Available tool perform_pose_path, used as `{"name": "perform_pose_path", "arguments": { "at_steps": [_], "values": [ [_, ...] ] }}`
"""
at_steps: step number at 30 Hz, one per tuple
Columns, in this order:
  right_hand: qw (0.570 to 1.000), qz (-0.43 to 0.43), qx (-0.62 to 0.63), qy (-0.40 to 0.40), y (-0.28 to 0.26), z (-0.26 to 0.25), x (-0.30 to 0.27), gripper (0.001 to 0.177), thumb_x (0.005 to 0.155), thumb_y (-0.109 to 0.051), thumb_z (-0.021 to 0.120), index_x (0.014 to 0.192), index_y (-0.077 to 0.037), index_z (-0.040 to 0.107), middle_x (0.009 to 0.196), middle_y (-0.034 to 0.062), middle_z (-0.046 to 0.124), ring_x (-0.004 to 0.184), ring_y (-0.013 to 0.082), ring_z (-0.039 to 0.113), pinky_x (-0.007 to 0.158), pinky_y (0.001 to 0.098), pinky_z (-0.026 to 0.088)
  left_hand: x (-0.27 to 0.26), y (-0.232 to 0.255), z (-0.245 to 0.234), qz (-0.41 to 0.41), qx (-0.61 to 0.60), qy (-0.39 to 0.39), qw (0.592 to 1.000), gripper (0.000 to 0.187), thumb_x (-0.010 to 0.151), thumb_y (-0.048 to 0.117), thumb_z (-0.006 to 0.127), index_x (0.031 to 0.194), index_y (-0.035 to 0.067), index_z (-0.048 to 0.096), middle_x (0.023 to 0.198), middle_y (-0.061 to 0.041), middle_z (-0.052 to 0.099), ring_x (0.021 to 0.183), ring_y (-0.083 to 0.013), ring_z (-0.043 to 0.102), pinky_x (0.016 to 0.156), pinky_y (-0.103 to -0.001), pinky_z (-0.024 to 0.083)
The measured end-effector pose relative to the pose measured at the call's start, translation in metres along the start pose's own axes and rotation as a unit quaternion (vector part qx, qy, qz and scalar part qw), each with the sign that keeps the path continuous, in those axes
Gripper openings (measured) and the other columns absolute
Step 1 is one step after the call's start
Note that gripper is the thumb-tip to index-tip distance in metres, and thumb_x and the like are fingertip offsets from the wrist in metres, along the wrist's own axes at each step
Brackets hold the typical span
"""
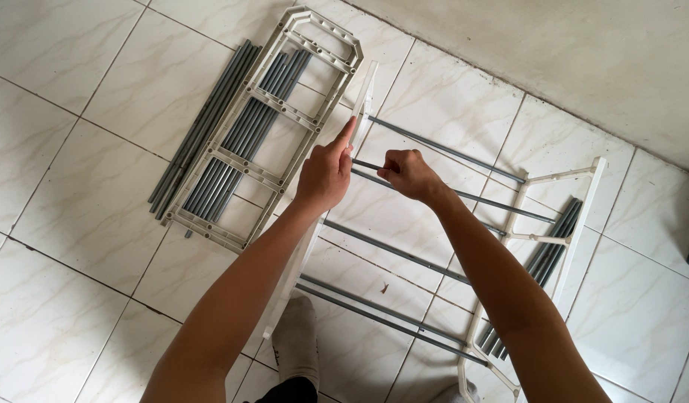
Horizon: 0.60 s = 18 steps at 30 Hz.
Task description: The person assembles a white plastic rack by inserting gray metal rods into slots on the side frames. They repeatedly pick rods from a stack, align them with the frame slots, and press them into place until the rack is fully assembled.
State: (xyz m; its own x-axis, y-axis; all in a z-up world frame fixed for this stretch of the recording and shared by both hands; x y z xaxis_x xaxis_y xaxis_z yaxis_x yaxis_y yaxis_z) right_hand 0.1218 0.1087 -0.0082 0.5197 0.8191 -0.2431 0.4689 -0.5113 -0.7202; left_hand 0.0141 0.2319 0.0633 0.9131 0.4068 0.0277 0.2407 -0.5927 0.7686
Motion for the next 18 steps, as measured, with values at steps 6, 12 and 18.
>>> {"name": "perform_pose_path", "arguments": {
  "at_steps": [6, 12, 18],
  "values": [
    [0.992, -0.045, -0.095, 0.073, -0.021, 0.0, -0.013, 0.015, 0.089, -0.015, 0.075, 0.095, -0.003, 0.067, 0.075, 0.0146, 0.069, 0.06, 0.0307, 0.067, 0.058, 0.0434, 0.054, -0.002, 0.003, 0.006, 0.049, -0.083, 0.014, 0.995, 0.057, 0.105, 0.007, 0.046, 0.161, 0.016, 0.036, 0.093, -0.015, 0.068, 0.079, -0.0271, 0.067, 0.078, -0.038, 0.055],
    [0.965, -0.149, -0.078, 0.199, -0.043, 0.006, -0.03, 0.005, 0.094, -0.006, 0.069, 0.096, -0.003, 0.066, 0.091, 0.0113, 0.067, 0.077, 0.0353, 0.069, 0.065, 0.0439, 0.056, -0.001, -0.012, 0.021, 0.041, -0.117, 0.0, 0.992, 0.054, 0.109, 0.009, 0.047, 0.161, 0.019, 0.037, 0.101, -0.012, 0.065, 0.084, -0.0183, 0.061, 0.083, -0.033, 0.054],
    [0.984, -0.111, -0.05, 0.133, -0.024, 0.011, -0.024, 0.003, 0.093, -0.004, 0.066, 0.092, -0.003, 0.067, 0.083, 0.0142, 0.071, 0.069, 0.0368, 0.067, 0.058, 0.0453, 0.053, -0.001, -0.013, 0.023, 0.042, -0.118, 0.006, 0.992, 0.056, 0.107, 0.006, 0.043, 0.162, 0.019, 0.036, 0.099, -0.011, 0.063, 0.086, -0.0188, 0.061, 0.085, -0.033, 0.053]
  ]
}}
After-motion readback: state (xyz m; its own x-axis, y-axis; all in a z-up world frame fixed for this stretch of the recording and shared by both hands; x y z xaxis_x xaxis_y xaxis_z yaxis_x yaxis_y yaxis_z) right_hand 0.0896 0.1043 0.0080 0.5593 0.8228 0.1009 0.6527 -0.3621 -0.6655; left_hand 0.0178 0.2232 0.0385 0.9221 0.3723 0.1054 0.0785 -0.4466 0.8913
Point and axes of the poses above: each hand's wrist, its own x-axis towards the middle knuckle, its own z-axis out of the palm, y = z × x, the point moved 10 cm from there along x, towards the middle knuckle
